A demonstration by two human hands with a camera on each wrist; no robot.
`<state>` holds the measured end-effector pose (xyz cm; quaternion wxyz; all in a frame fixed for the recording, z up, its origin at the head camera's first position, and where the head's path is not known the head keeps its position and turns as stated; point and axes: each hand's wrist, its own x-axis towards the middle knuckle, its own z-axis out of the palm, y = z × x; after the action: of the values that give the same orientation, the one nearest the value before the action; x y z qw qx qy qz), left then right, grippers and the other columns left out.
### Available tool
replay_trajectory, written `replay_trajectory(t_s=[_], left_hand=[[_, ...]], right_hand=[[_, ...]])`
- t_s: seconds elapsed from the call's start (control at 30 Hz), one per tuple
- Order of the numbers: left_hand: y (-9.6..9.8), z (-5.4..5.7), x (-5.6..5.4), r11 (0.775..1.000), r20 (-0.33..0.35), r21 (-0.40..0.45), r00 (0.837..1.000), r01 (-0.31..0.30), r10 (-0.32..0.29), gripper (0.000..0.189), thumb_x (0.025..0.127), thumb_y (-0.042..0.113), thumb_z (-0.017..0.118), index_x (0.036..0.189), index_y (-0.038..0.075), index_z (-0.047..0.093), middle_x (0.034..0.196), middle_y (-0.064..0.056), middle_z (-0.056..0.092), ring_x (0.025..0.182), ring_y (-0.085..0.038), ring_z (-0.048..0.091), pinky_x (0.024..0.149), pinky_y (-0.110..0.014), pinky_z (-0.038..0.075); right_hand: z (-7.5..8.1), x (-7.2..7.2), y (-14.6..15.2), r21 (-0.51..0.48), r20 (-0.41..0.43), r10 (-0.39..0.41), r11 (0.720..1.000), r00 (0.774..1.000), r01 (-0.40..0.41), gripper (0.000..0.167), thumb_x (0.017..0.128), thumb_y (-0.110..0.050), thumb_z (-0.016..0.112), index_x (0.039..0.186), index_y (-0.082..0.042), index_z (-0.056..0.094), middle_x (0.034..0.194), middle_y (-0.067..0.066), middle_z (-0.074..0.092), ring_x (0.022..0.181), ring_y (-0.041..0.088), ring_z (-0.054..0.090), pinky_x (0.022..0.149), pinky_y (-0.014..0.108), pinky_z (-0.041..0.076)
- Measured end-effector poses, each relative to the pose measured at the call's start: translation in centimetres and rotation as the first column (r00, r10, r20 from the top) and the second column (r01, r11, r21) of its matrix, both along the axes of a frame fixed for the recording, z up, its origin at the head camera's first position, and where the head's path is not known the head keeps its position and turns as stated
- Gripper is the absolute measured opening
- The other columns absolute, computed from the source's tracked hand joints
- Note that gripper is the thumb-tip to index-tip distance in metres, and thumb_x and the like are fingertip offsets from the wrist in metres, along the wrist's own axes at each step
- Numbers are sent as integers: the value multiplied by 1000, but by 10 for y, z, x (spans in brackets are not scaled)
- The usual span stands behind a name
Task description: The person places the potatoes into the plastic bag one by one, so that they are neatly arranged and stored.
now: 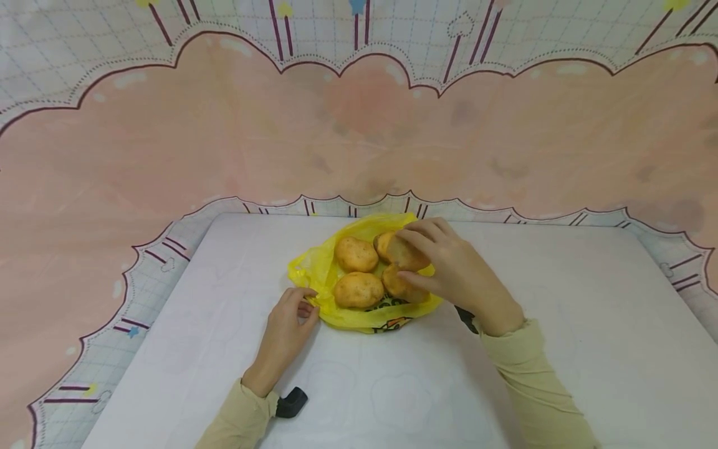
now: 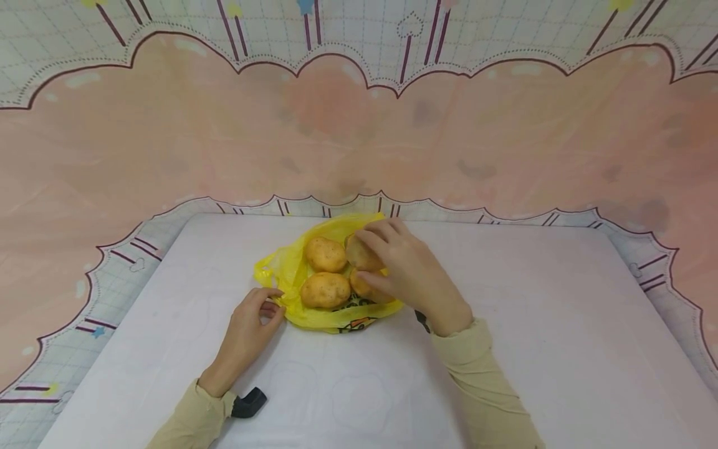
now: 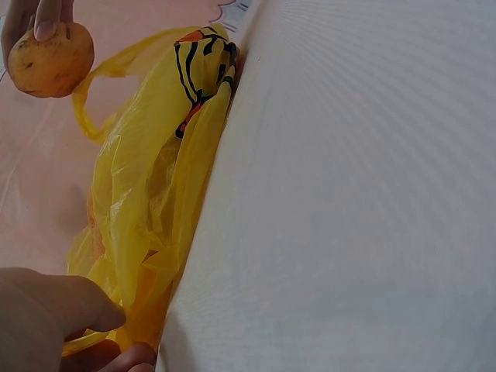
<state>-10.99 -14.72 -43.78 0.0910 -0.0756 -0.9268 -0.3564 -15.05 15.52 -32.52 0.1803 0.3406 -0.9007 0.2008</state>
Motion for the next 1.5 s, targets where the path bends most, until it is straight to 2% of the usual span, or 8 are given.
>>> replay_trajectory(t_s=[0.33,0.6,0.87,1.0,1.13,1.5], left_hand=[[0,-1,1,1000,-4,-7,1000,-1,1,27,87,3,71,113,6,63,104,-6,60,85,-16,65,75,-31,58],[0,-1,1,1000,-20,-11,1000,9,-9,28,87,3,72,113,5,63,104,-7,60,85,-16,65,75,-32,58],[0,-1,1,1000,-10,-12,1000,2,-2,28,87,3,72,113,6,63,104,-6,60,85,-15,65,75,-32,58],[-1,-1,1,1000,-12,-11,1000,3,-3,28,87,3,72,113,6,63,105,-7,61,86,-16,65,75,-31,58],[-2,-1,1,1000,-15,-4,1000,1,-1,28,87,2,71,113,5,63,106,-7,61,86,-16,65,75,-32,58],[0,-1,1,1000,-1,5,1000,0,0,27,87,3,71,113,5,63,105,-7,61,86,-16,65,75,-31,58]], right_hand=[[-1,-3,-12,1,-7,24,1000,1000,-24,57,83,-39,80,128,-8,62,126,8,59,113,25,52,86,39,56],[-4,-6,-20,-16,-20,71,997,997,-72,54,82,-33,81,126,-8,62,124,7,59,116,24,52,86,40,56],[-8,-8,-29,12,-16,80,997,997,-80,53,81,-33,83,124,-10,64,122,5,60,113,23,51,85,39,56],[-10,-11,-32,16,-21,80,997,997,-80,53,81,-33,83,124,-10,64,122,5,61,112,24,53,90,39,54],[-12,-13,-36,12,-9,86,996,996,-86,53,81,-34,82,125,-9,64,122,6,61,113,25,53,94,40,52],[-19,-16,-44,35,54,61,997,997,-63,55,81,-37,82,126,-9,64,123,7,61,113,24,54,97,40,52]])
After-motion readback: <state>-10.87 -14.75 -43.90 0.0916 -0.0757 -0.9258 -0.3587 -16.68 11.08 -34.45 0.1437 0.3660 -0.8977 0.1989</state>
